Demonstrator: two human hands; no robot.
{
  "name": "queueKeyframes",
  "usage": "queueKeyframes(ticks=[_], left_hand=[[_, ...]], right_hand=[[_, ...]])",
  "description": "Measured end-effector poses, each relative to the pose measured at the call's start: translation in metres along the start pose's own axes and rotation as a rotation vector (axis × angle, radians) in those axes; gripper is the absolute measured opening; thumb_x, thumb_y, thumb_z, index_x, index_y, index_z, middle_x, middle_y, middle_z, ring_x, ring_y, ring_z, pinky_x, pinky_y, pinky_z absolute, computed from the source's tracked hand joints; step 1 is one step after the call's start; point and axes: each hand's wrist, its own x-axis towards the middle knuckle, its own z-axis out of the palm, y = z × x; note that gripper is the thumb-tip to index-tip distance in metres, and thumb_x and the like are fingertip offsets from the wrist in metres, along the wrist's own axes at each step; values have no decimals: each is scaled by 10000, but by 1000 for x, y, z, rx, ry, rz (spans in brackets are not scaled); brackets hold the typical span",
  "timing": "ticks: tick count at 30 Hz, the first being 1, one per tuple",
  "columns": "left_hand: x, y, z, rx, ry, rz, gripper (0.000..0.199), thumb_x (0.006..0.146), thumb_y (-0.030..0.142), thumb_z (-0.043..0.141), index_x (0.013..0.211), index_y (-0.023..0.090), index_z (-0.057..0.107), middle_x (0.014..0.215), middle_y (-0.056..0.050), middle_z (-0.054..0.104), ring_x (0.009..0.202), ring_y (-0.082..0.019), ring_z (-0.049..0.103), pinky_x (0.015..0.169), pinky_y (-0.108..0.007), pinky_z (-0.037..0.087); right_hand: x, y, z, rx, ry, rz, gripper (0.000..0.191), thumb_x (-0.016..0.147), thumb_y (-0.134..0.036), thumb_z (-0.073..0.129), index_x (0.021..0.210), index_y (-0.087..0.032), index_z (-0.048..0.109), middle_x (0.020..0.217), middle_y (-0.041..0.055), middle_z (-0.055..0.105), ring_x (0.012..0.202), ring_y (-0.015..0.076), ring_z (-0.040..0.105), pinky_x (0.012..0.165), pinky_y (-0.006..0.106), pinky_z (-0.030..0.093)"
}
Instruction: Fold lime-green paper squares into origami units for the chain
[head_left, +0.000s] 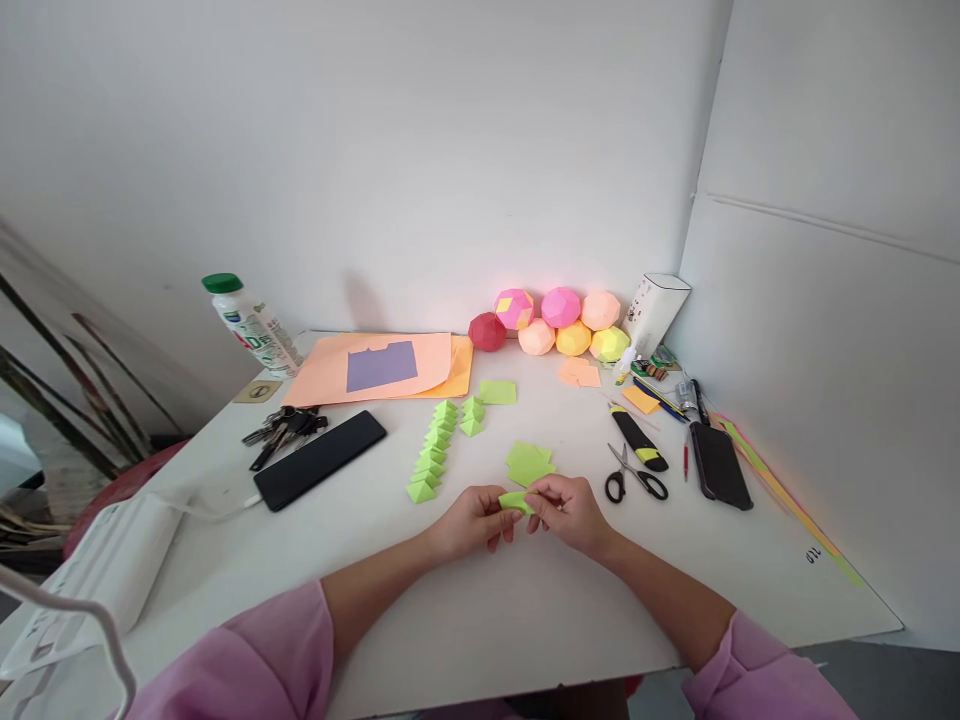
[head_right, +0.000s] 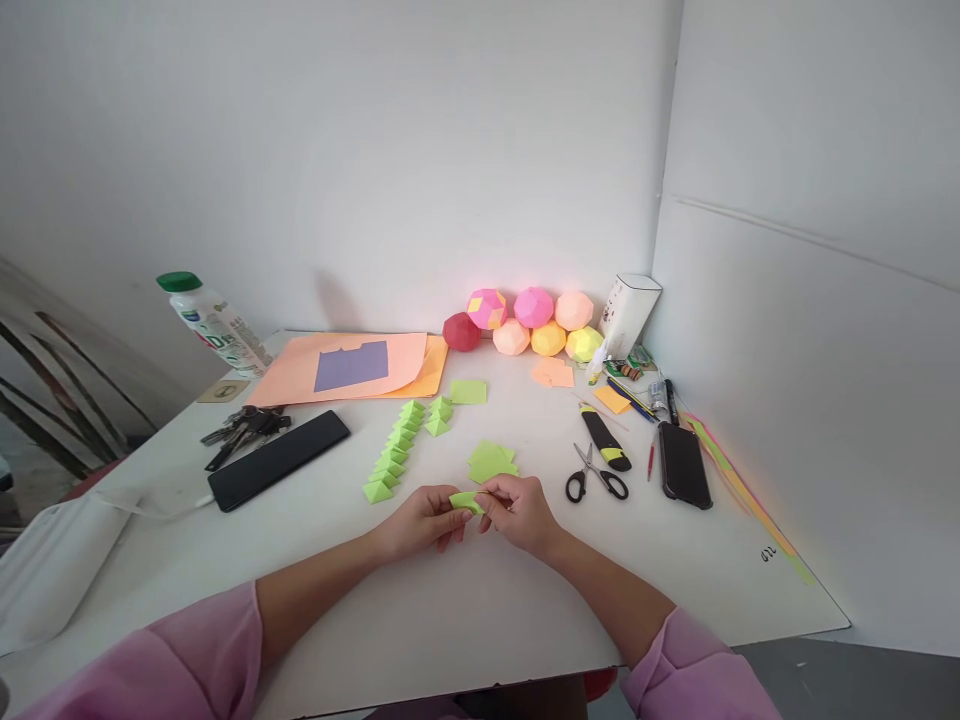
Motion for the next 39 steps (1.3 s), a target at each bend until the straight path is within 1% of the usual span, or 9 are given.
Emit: queueKeyframes(ticks=[5,8,13,17,23,29,33,36,39], left_hand=[[0,-4,2,-18,-7,59,339,754,487,558,738,150,529,565,27,545,438,-74,448,451,-206,344],[-1,-8,4,-2,16,73,317,774,464,539,742,149,520,552,32,525,447,-77,442,447,-204,326],[-2,-12,6,48,58,92,309,786,456,514,688,165,483,517,38,493,431,-76,401,427,-205,296],[-3,-12,7,76,59,102,304,781,441,516,654,168,475,498,43,468,431,-76,381,427,-207,285],[-2,-8,6,-47,77,53,313,744,457,559,660,170,466,501,39,516,416,-82,437,439,-217,327],[-1,-8,4,-136,86,28,350,721,487,587,669,167,456,509,38,534,400,-71,448,437,-211,331],[-1,-8,5,-116,69,23,353,728,492,582,660,168,460,502,40,537,391,-73,457,431,-210,340],[0,-8,5,-98,50,33,327,738,464,584,673,160,482,509,38,540,397,-72,464,433,-208,349],[0,-9,4,-124,51,41,303,742,432,587,670,160,475,518,32,554,403,-69,463,440,-206,352]], right_hand=[[0,-5,1,63,-42,37,156,768,-295,578,855,-167,566,656,13,616,578,149,630,508,247,481],[-1,-2,3,100,-79,87,290,724,-231,599,995,-192,502,717,1,591,580,130,594,475,232,471],[-1,6,5,146,-121,146,348,700,-179,580,1030,-215,472,700,-30,526,522,90,509,430,199,415],[-1,5,6,113,-132,118,367,683,-148,569,1032,-219,480,656,-49,481,512,77,457,447,191,367],[3,-2,-4,-18,-73,38,312,674,-131,556,971,-209,501,590,-65,460,510,81,416,496,208,348],[9,1,-21,45,81,14,232,715,-161,548,943,-195,524,687,-28,499,590,93,472,540,219,410],[6,2,-11,192,-77,81,363,722,-260,623,1058,-206,497,887,32,549,703,124,536,502,216,449],[2,2,-2,203,-150,113,350,742,-277,628,1059,-187,509,731,-1,558,619,113,551,533,237,466],[2,1,-3,165,-104,107,298,753,-276,620,1021,-175,540,648,-21,539,581,106,549,542,241,464]])
